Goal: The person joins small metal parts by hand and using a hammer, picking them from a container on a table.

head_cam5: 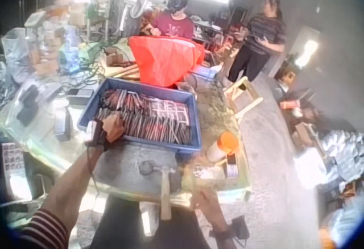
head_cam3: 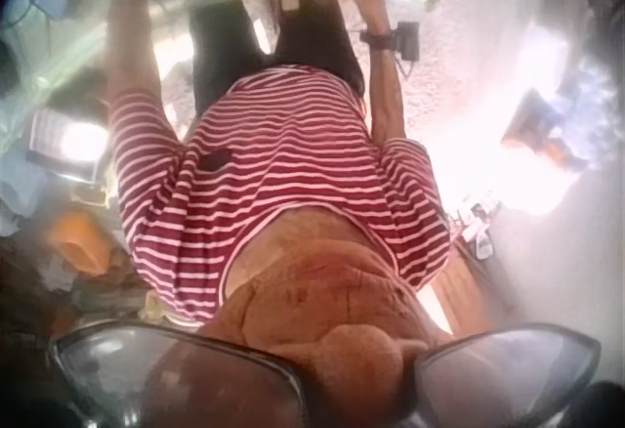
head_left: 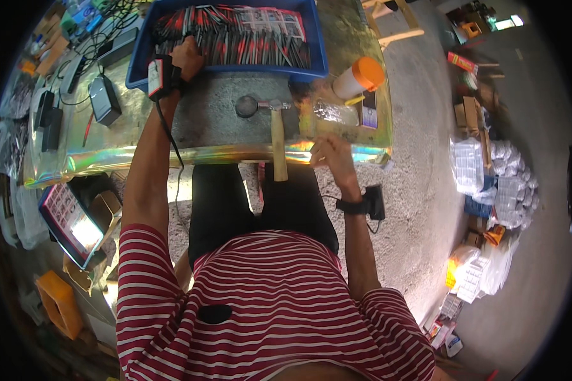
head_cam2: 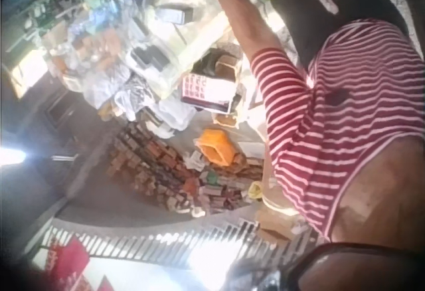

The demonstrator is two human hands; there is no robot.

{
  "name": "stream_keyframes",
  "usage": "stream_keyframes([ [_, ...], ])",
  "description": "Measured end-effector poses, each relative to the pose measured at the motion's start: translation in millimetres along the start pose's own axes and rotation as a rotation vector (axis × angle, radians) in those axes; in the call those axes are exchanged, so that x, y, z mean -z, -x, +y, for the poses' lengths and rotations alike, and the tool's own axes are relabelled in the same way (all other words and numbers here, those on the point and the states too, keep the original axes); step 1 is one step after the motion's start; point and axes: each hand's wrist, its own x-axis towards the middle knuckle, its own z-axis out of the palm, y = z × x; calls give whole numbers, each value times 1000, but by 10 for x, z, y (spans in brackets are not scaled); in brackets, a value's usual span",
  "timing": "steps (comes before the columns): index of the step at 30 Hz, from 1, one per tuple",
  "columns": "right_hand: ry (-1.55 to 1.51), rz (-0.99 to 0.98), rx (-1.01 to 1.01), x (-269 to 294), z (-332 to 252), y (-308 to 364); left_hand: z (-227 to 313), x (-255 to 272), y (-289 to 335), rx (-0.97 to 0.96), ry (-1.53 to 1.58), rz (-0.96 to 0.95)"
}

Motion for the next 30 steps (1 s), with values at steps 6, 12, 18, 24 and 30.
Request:
stream_keyframes([
  [6,130,224,78,191,251,-351,-31,-16,19,-82,31,16],
  [12,233,343,220,172,473,-564,-124,39,70,-210,221,102],
  [18,557,426,425,204,606,-660,-32,378,500,-88,954,312],
  [24,651,446,523,185,585,-686,-245,664,1290,73,1053,422],
  [30,715,421,546,188,581,-732,-517,646,1911,232,1045,412],
])
